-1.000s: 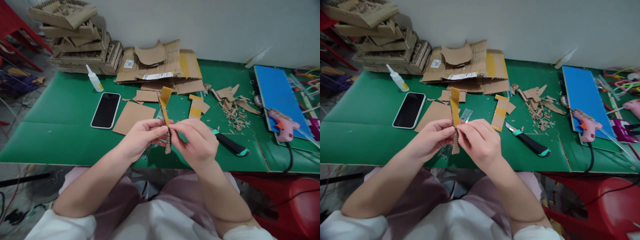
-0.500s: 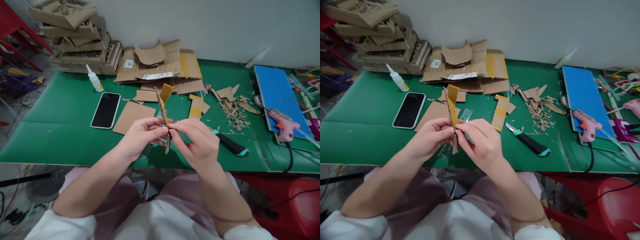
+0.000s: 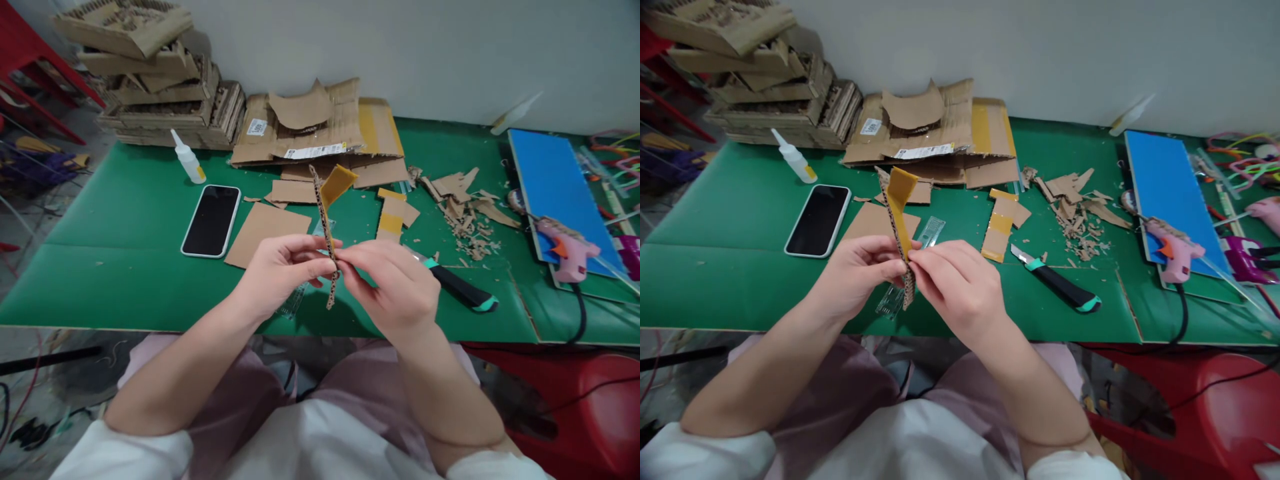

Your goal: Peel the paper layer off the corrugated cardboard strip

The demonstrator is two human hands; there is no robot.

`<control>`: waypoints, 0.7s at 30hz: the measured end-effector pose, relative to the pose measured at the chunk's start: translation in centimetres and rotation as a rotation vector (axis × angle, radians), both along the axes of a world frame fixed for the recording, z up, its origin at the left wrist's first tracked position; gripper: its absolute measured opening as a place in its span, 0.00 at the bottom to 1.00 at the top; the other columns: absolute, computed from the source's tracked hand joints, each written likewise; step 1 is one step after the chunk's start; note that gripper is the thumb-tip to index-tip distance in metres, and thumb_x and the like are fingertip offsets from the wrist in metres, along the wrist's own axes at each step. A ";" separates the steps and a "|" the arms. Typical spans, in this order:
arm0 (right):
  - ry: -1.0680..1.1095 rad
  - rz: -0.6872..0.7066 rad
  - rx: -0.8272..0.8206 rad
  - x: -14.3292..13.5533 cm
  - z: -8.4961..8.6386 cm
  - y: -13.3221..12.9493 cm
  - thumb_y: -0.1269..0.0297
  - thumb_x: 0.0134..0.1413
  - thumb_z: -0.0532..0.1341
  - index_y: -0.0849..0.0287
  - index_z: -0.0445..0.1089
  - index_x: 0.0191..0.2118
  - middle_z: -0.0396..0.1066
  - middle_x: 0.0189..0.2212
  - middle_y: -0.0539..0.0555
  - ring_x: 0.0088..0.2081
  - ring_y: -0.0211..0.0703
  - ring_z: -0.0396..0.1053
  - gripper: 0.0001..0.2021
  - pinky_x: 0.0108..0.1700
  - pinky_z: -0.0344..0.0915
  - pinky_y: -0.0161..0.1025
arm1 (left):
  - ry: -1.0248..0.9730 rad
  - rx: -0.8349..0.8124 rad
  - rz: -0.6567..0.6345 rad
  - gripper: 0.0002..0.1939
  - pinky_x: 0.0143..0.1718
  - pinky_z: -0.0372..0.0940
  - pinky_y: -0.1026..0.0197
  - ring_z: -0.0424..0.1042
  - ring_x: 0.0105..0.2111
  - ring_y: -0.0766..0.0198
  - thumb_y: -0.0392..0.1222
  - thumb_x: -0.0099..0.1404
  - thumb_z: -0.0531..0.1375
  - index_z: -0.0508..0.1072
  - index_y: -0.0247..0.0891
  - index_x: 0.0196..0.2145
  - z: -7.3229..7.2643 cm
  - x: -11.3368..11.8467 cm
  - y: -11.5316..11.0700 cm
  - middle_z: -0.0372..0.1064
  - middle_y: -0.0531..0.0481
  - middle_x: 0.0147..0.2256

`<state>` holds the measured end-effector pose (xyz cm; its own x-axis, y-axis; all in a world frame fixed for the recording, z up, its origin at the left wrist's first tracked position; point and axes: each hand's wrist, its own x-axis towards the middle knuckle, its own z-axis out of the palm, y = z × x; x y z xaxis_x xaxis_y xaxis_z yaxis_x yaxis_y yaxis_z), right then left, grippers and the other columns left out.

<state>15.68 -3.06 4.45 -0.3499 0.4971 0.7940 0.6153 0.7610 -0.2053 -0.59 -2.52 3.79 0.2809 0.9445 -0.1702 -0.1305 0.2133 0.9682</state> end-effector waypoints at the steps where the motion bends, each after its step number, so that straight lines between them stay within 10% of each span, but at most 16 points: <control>1: -0.002 -0.006 0.009 -0.1 -0.1 0.0 0.74 0.52 0.61 0.59 0.69 0.35 0.75 0.28 0.53 0.32 0.37 0.72 0.05 0.38 0.70 0.34 | 0.005 0.001 -0.003 0.19 0.27 0.67 0.68 0.75 0.29 0.64 0.44 0.50 0.68 0.77 0.37 0.40 0.0 0.0 0.0 0.76 0.50 0.28; 21: -0.080 -0.053 0.002 0.0 0.3 0.1 0.76 0.53 0.59 0.59 0.68 0.33 0.74 0.27 0.52 0.29 0.36 0.71 0.05 0.35 0.69 0.34 | -0.108 -0.082 -0.088 0.16 0.25 0.66 0.70 0.72 0.26 0.69 0.45 0.52 0.67 0.78 0.37 0.39 -0.4 0.0 0.4 0.74 0.51 0.28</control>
<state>15.67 -3.00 4.73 -0.3852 0.5151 0.7657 0.6693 0.7271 -0.1525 -0.56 -2.14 3.35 0.3827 0.8997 -0.2099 -0.2099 0.3060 0.9286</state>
